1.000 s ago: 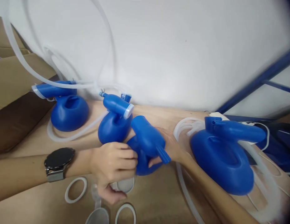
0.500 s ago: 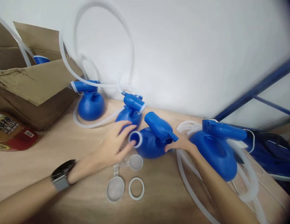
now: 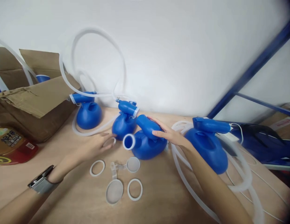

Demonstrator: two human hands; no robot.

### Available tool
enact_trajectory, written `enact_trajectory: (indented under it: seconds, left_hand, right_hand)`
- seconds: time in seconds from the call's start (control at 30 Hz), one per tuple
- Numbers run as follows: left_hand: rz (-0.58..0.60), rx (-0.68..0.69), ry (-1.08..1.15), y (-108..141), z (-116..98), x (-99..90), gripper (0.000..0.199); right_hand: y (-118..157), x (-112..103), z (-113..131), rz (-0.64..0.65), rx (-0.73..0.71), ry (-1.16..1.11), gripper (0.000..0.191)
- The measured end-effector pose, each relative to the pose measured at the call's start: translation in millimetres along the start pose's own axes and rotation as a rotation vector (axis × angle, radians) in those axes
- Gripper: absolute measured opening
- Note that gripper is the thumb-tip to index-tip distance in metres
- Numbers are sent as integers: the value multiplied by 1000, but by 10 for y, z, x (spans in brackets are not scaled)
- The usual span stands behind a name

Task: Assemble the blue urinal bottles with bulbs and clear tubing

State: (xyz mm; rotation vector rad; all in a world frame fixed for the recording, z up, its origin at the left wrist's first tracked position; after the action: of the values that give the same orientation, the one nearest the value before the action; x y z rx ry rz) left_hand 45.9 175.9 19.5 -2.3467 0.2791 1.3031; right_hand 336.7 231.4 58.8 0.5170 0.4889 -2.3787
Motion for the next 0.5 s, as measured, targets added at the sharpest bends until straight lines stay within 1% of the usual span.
enact_trajectory:
  seconds: [0.07, 0.1, 0.17, 0.2, 0.27, 0.33, 0.4, 0.5]
  left_hand:
    - [-71, -124, 216, -182, -100, -150, 50]
    - [-106, -168, 331, -274, -155, -191, 55]
    - [-168, -196, 505, -453, -282, -207, 62]
    - [-173, -195, 566, -537, -342, -175, 64]
    - [-146, -189, 651, -678, -426, -70, 67]
    - [-88, -186, 720, -772, -456, 49, 67]
    - [-35, -188, 781, -821, -435, 135, 65]
    - [10, -183, 847, -859, -384, 184, 63]
  right_hand:
    - [-16, 29, -7, 45, -9, -79, 84]
    - [-25, 40, -18, 75, -19, -109, 83]
    - [-43, 54, -45, 126, -32, -154, 84]
    - [-49, 59, -56, 142, -32, -173, 84]
    - [-54, 71, -69, 156, -23, -219, 84]
    - [-49, 83, -71, 156, -10, -272, 84]
    - [-38, 96, -77, 163, 6, -320, 83]
    - [-20, 72, -94, 174, 12, -356, 80]
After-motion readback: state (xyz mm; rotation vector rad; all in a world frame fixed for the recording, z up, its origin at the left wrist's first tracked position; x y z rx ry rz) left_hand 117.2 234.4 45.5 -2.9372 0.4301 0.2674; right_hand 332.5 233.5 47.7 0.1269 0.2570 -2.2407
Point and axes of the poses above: each hand's wrist, its own y-axis away from the middle knuckle, its own x-axis out of the palm, z = x × y, the point moved 7 cm from there along -y, towards the middle knuckle, and after that the axes turned 2 degrees about -x, right-handed, at the moved point
